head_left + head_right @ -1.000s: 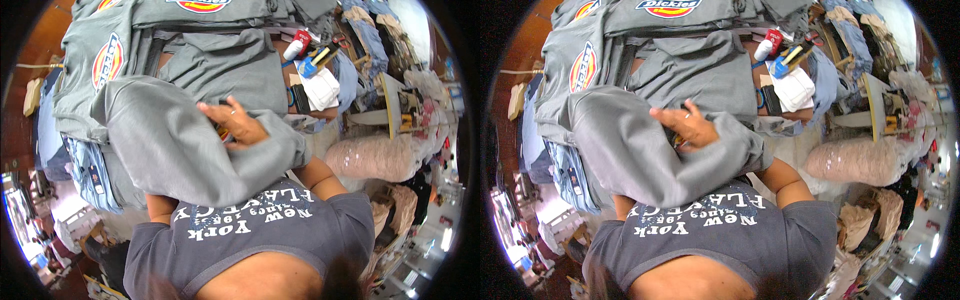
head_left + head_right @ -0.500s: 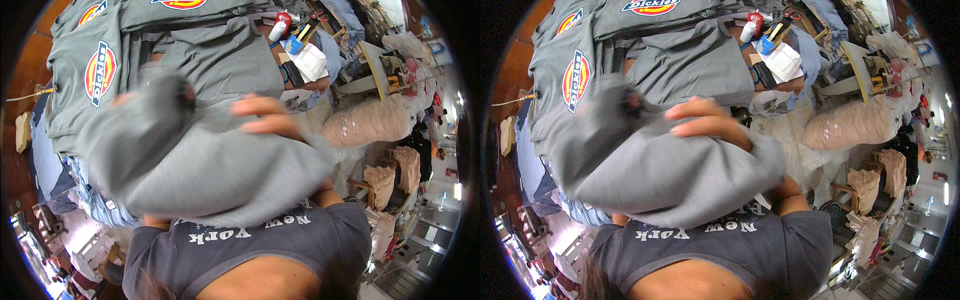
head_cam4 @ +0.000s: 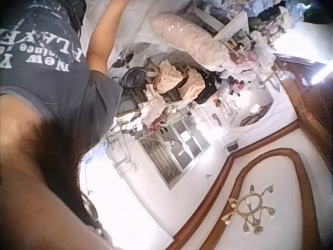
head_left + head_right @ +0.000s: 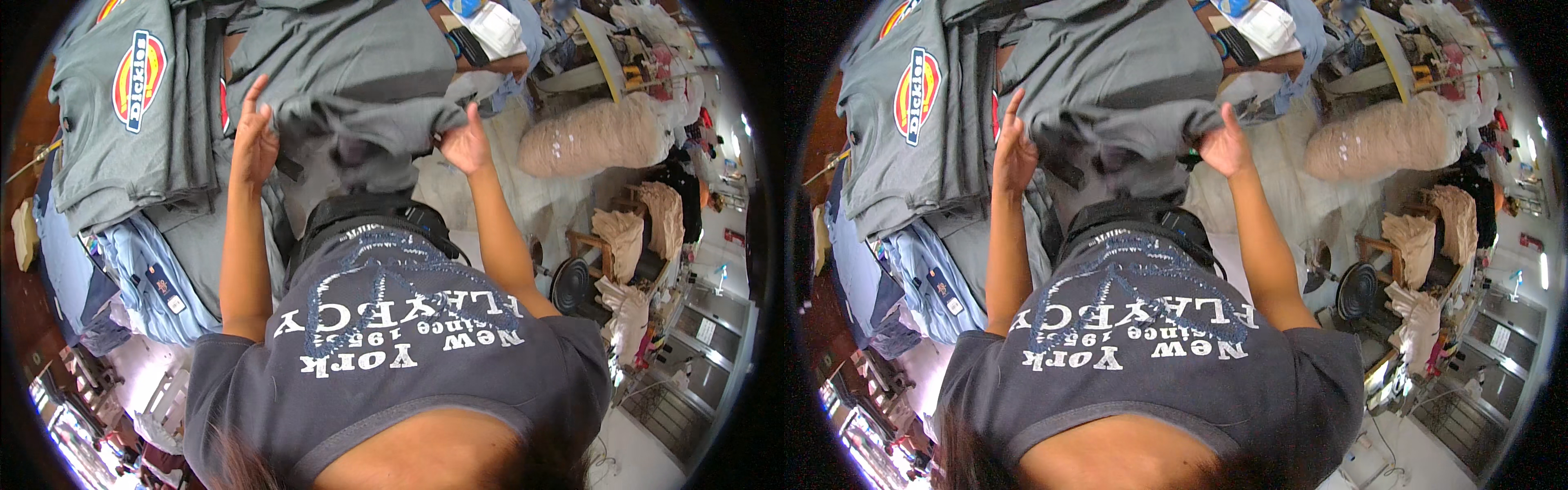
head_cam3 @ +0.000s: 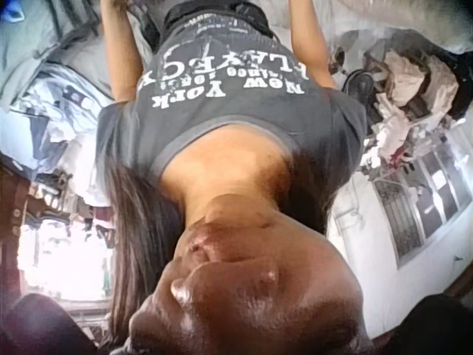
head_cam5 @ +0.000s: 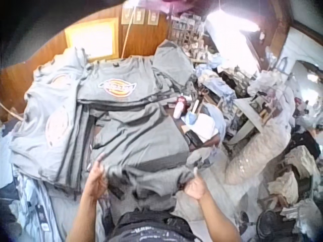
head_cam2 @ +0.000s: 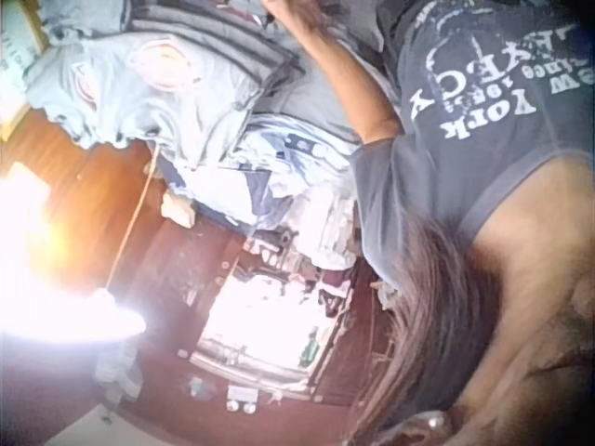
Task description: The person folds shirts by hand, aligning the logos, smoothing the fabric, and using shears to trim loose threads before stacking the finished garments.
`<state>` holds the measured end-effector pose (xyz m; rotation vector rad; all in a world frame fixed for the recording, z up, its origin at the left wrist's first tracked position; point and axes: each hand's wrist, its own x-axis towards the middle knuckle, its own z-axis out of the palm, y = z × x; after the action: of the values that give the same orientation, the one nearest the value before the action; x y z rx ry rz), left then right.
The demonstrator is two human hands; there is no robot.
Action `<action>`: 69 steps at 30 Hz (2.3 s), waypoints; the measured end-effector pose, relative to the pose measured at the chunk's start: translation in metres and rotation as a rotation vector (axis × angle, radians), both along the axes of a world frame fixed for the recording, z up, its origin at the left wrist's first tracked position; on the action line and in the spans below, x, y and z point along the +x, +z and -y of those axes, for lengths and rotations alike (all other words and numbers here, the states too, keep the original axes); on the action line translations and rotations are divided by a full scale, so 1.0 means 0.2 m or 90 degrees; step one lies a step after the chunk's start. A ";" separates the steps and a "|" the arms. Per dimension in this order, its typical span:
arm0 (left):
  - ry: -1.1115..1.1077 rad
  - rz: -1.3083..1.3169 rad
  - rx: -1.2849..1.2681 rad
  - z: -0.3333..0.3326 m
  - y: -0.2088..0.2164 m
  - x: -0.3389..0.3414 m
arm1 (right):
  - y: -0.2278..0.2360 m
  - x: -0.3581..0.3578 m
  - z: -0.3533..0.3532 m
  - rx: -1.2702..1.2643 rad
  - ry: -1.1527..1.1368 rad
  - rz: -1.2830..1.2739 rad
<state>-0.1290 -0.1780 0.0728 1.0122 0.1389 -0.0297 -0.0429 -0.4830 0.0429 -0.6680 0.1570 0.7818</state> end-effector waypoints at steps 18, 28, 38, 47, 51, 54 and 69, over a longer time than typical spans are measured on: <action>-0.030 -0.163 0.049 -0.15 -0.13 -0.12 | 0.08 0.19 0.03 -0.043 0.045 0.242; -0.006 -0.059 -0.187 -0.34 -0.20 -0.25 | 0.13 0.26 0.10 -0.052 0.131 0.079; -0.060 -0.298 -0.009 -0.31 -0.20 -0.31 | -0.08 0.41 0.24 -0.090 0.140 0.021; 0.005 -0.258 0.170 -0.39 0.11 -0.40 | 0.19 0.44 0.35 -0.204 0.144 0.217; 0.188 0.085 0.129 -0.40 0.30 -0.13 | 0.42 0.65 0.18 -0.081 -0.076 0.261; 0.265 0.044 0.146 -0.41 0.30 0.33 | 0.29 1.06 -0.04 -0.035 -0.036 0.303; 0.238 -0.306 0.110 -0.70 -0.41 0.53 | -0.19 1.33 -0.22 -0.066 0.196 0.069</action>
<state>-0.0236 -0.0372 -0.0101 1.1231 0.7782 0.0828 0.2228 -0.4394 0.0040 -0.8435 -0.0058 1.0355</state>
